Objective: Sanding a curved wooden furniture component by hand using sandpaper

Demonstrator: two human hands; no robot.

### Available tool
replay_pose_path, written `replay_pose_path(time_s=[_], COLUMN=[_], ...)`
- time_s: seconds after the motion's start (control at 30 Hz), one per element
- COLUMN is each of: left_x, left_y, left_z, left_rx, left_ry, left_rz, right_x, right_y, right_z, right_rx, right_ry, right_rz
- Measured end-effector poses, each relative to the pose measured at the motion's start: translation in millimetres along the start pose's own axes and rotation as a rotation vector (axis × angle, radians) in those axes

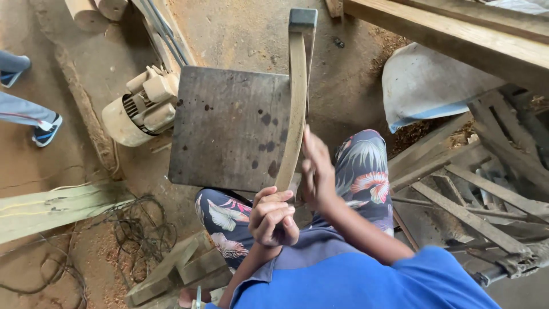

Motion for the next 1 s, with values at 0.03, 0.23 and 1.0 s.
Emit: replay_pose_path(time_s=[0.03,0.23,1.0], left_x=[-1,-8,-22], left_y=[1,23,84], left_z=[0,-6,-44], left_rx=[0.002,0.001,-0.117], left_ry=[0.0,-0.051,0.135], left_rz=[-0.004,0.026,-0.726], right_x=[-2,33,-14], right_y=[17,-48,-56], right_z=[0,15,45], right_rx=[-0.048,-0.019,0.158], right_ry=[-0.043,-0.242,-0.274], right_rz=[0.009,0.096,-0.1])
Point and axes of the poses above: each hand's wrist, its own y-axis away from the middle knuckle, its own z-axis out of the palm, x = y × z, the point moved 2 cm from there along -y, towards the middle knuckle, and after that the axes turned 2 degrees about x, right-handed, at the moved point
